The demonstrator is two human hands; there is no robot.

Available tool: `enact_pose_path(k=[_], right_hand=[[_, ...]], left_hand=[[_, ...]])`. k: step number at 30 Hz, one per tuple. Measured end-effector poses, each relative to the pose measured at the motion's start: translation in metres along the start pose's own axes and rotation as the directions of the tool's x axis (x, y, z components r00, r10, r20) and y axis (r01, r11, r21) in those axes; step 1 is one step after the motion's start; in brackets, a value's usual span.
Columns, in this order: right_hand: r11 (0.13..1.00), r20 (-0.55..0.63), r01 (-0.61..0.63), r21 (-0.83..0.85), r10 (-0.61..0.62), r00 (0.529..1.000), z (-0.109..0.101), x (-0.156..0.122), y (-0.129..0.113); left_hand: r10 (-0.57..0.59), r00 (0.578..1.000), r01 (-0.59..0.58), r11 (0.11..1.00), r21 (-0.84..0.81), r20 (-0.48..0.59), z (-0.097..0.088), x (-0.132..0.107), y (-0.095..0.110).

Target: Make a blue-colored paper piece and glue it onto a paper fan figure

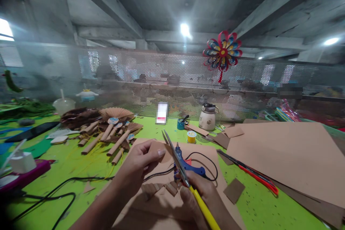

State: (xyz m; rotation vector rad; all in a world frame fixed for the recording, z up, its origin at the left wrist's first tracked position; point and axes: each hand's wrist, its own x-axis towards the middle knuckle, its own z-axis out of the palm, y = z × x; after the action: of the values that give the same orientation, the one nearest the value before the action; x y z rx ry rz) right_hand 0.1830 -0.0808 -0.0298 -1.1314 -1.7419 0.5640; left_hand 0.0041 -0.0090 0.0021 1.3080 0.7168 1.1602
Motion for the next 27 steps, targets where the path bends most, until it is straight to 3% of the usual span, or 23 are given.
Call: enact_pose_path(k=[13,27], right_hand=[[0.994,0.057,-0.112,0.017,0.111,0.992,-0.0012,-0.0045,-0.0018],[0.999,-0.026,-0.019,-0.046,0.018,0.999,0.0023,-0.0032,-0.0085]], left_hand=[[0.039,0.999,-0.039,0.999,-0.024,-0.005,-0.0016,0.0012,0.0002],[0.048,0.999,-0.049,0.998,-0.035,-0.017,-0.0032,0.0025,-0.0001]])
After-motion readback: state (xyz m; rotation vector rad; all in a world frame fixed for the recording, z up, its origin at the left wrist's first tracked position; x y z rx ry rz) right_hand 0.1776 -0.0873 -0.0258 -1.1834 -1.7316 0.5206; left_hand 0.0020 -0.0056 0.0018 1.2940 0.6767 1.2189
